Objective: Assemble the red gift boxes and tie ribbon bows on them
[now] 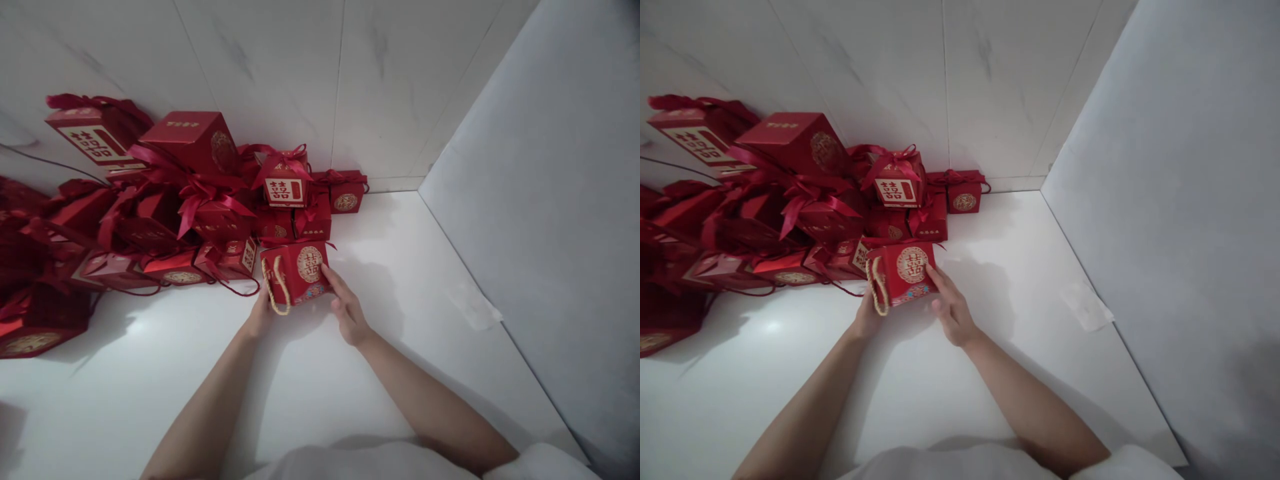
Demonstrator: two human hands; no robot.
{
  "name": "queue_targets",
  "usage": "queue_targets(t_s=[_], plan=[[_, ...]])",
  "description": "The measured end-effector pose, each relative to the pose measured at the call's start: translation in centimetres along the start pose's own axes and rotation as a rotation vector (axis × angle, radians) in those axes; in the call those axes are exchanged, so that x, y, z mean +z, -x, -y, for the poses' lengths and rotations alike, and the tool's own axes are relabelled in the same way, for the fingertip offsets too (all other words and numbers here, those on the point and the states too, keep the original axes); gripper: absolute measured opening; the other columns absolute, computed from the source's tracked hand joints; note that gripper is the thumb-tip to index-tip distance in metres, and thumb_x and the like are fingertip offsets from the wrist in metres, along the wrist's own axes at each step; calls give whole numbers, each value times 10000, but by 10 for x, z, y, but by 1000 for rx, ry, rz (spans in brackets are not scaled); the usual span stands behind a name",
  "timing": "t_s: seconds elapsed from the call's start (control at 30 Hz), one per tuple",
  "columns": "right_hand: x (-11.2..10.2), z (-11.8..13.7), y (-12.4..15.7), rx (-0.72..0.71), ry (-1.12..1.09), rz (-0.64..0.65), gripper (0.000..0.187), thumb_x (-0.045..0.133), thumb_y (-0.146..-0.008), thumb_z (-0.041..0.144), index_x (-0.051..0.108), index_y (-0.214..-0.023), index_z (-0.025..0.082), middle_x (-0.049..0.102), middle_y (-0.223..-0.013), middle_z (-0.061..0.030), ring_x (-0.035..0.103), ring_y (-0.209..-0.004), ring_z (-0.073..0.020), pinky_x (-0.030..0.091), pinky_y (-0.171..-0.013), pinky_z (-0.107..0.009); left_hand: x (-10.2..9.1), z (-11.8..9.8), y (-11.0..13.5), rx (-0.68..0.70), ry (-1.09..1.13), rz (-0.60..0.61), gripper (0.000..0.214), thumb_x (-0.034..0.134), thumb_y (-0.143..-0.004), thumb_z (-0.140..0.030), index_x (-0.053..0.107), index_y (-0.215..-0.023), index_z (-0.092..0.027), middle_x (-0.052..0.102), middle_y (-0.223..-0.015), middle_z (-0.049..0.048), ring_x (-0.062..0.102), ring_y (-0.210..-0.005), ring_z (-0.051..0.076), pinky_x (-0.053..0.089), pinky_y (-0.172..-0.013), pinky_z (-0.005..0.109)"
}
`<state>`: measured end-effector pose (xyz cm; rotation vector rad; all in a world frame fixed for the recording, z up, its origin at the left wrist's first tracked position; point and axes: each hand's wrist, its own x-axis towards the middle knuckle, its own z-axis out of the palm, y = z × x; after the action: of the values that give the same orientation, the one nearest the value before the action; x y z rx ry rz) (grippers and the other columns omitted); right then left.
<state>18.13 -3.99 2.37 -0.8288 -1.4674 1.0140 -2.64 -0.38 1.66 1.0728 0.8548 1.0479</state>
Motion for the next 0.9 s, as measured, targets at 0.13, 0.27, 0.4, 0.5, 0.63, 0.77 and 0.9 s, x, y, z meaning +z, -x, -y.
queue_targets(t_s=[0.13, 0.27, 0.4, 0.5, 0.63, 0.77, 0.9], plan=[[7, -4, 3, -20, 67, -29, 712, 581, -937, 407, 206, -1541, 386, 350, -1567, -24, 401, -1397, -283, 318, -1171, -530, 7, -7, -1, -169, 260, 226, 720, 385, -878, -718, 491, -1397, -230, 659, -1259, 132, 600, -1193, 355, 528, -917, 495], [9, -5, 1, 56, 2, -80, 835, 587, -924, 459, 75, -1563, 296, 502, -1439, -100, 543, -1262, -269, 463, -1066, -490, 8, -10, 2, -362, 355, 438, 791, 411, -828, -772, 555, -1342, -189, 690, -1195, 152, 692, -1020, 339, 564, -817, 416], [8, -5, -1, 88, 13, -93, 769, 528, -944, 506, 119, -1556, 283, 540, -1384, -111, 581, -1199, -273, 530, -978, -458, 9, -8, 2, -420, 454, 510, 830, 425, -822, -774, 539, -1357, -151, 699, -1170, 168, 722, -940, 312, 553, -815, 364], [7, -6, -2, 101, 47, -94, 681, 510, -955, 492, 226, -1537, 282, 533, -1389, -116, 582, -1187, -284, 547, -937, -455, 9, -9, 2, -379, 479, 477, 833, 445, -824, -757, 515, -1380, -141, 677, -1211, 189, 720, -943, 332, 544, -824, 378], [8, -8, -2, 84, 17, -84, 589, 522, -959, 453, 332, -1491, 284, 542, -1369, -106, 581, -1174, -264, 553, -923, -433, 10, -11, 1, -344, 516, 435, 806, 432, -855, -723, 486, -1404, -136, 644, -1271, 203, 704, -987, 350, 517, -881, 440], [9, -9, -2, 82, -3, -98, 574, 528, -959, 437, 346, -1483, 287, 567, -1322, -99, 594, -1135, -244, 570, -877, -401, 11, -12, 1, -330, 545, 422, 755, 431, -878, -685, 484, -1405, -147, 619, -1315, 190, 696, -1001, 342, 485, -935, 484], [9, -12, -1, 98, 23, -110, 573, 535, -954, 445, 363, -1477, 287, 614, -1248, -97, 624, -1063, -237, 581, -836, -388, 11, -11, 0, -319, 539, 401, 739, 430, -881, -683, 522, -1371, -137, 625, -1303, 197, 687, -1010, 345, 464, -962, 505]])
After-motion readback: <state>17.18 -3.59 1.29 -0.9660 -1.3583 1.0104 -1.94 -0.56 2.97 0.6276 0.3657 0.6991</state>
